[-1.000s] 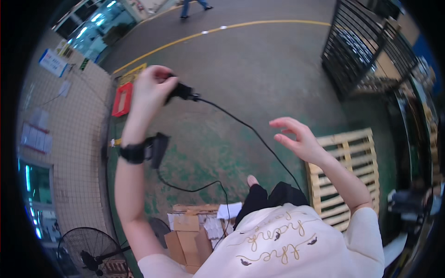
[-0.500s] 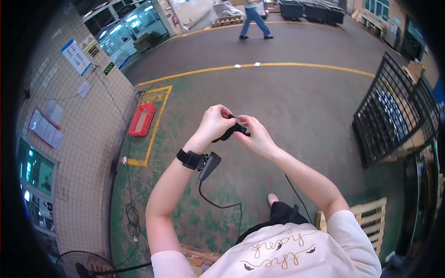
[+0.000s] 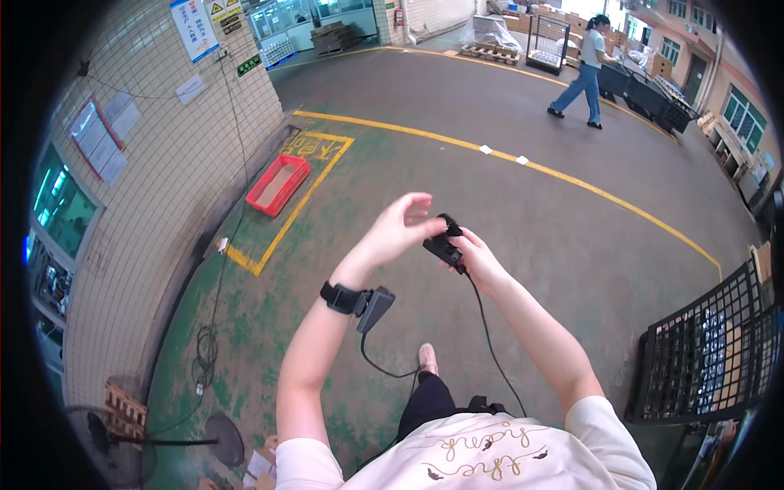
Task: Attaching motion capture sensors and cables to oneself and a colleague.
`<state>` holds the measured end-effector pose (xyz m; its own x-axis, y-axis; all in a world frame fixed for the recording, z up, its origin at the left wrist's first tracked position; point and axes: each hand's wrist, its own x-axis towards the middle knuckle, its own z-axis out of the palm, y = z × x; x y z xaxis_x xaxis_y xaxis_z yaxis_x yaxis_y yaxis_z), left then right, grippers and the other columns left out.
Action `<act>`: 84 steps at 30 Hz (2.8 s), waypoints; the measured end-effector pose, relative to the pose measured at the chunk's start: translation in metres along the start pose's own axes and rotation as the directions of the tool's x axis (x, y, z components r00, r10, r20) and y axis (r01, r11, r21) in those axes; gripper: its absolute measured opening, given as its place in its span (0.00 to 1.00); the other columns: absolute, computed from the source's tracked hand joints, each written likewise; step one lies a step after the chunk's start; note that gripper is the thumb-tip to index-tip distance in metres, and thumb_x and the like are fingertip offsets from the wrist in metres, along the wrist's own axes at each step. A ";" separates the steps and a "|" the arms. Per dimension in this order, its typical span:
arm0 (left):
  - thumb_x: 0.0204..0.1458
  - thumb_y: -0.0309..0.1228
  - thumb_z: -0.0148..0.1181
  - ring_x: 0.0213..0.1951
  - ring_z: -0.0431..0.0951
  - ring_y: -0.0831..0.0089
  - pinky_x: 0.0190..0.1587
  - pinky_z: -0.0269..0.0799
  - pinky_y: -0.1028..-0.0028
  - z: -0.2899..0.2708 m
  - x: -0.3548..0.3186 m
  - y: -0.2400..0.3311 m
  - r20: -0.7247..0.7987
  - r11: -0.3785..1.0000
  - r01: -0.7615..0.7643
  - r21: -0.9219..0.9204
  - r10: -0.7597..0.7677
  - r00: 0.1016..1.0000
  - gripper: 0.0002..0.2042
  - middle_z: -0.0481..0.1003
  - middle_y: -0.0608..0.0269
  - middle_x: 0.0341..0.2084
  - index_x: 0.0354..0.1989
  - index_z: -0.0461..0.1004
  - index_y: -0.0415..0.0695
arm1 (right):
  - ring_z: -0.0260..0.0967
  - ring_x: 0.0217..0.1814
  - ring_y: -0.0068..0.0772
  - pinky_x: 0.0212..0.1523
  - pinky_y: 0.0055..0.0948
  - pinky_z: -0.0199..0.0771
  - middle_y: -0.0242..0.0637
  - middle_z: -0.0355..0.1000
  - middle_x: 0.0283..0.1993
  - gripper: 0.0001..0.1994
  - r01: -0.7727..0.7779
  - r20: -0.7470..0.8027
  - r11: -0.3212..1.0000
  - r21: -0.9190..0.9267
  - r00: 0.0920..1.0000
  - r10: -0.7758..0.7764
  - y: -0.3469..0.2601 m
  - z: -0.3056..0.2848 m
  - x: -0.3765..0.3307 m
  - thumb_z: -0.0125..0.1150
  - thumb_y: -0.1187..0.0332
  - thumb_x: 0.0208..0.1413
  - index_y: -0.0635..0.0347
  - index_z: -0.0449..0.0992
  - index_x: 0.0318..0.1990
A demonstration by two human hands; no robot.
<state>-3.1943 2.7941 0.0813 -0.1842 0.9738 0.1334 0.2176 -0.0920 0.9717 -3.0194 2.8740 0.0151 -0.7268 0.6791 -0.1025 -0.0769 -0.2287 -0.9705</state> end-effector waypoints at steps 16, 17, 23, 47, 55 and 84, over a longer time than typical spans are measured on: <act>0.43 0.32 0.66 0.33 0.73 0.69 0.36 0.70 0.71 -0.013 0.420 -0.075 -0.089 0.863 -0.404 0.305 0.448 0.890 0.15 0.72 0.58 0.30 0.36 0.72 0.36 | 0.71 0.45 0.28 0.47 0.26 0.71 0.37 0.72 0.45 0.16 0.028 -0.449 0.992 -0.122 0.890 -0.081 -0.088 -0.184 0.307 0.54 0.62 0.59 0.61 0.68 0.51; 0.44 0.33 0.67 0.33 0.74 0.70 0.35 0.70 0.72 -0.016 0.448 -0.071 -0.147 0.816 -0.465 0.343 0.535 0.832 0.16 0.73 0.59 0.31 0.39 0.73 0.37 | 0.69 0.48 0.26 0.49 0.25 0.69 0.36 0.71 0.47 0.14 0.136 -0.452 0.932 -0.335 0.845 -0.286 -0.094 -0.202 0.314 0.52 0.65 0.60 0.61 0.68 0.51; 0.44 0.29 0.67 0.33 0.76 0.69 0.36 0.72 0.74 -0.067 0.594 -0.003 -0.054 0.685 -0.614 0.393 0.684 0.727 0.17 0.74 0.58 0.32 0.41 0.72 0.35 | 0.67 0.52 0.27 0.54 0.25 0.67 0.39 0.70 0.50 0.12 0.596 -0.099 0.493 -0.635 0.570 -0.816 -0.208 -0.223 0.413 0.47 0.78 0.60 0.67 0.70 0.49; 0.43 0.29 0.62 0.37 0.75 0.52 0.38 0.74 0.62 -0.313 0.999 -0.221 -0.070 0.671 -0.301 0.678 0.466 0.882 0.19 0.67 0.50 0.38 0.42 0.68 0.34 | 0.51 0.69 0.33 0.66 0.36 0.54 0.37 0.51 0.70 0.30 0.257 0.185 0.964 -0.066 0.953 -0.241 -0.208 -0.244 1.084 0.44 0.62 0.65 0.47 0.40 0.71; 0.44 0.29 0.62 0.36 0.75 0.52 0.36 0.73 0.60 -0.381 1.173 -0.287 -0.129 0.677 -0.280 0.681 0.487 0.864 0.18 0.67 0.49 0.38 0.42 0.66 0.34 | 0.53 0.69 0.34 0.65 0.35 0.57 0.38 0.53 0.69 0.32 0.351 0.183 0.930 0.108 0.913 -0.365 -0.222 -0.272 1.286 0.45 0.60 0.65 0.48 0.38 0.71; 0.44 0.32 0.59 0.33 0.69 0.57 0.30 0.68 0.64 -0.826 1.485 -0.395 -0.788 0.602 0.513 0.613 0.419 0.451 0.15 0.62 0.52 0.33 0.37 0.67 0.34 | 0.45 0.72 0.49 0.69 0.49 0.41 0.53 0.45 0.71 0.46 0.460 0.854 0.887 0.045 0.442 -0.273 -0.193 0.009 1.991 0.59 0.50 0.55 0.50 0.33 0.71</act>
<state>-4.3455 4.1043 0.0565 -0.7476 0.2363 0.6206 0.6236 0.5713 0.5336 -4.4580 4.2644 0.0008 -0.8836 -0.2329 0.4061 -0.4333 0.0784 -0.8978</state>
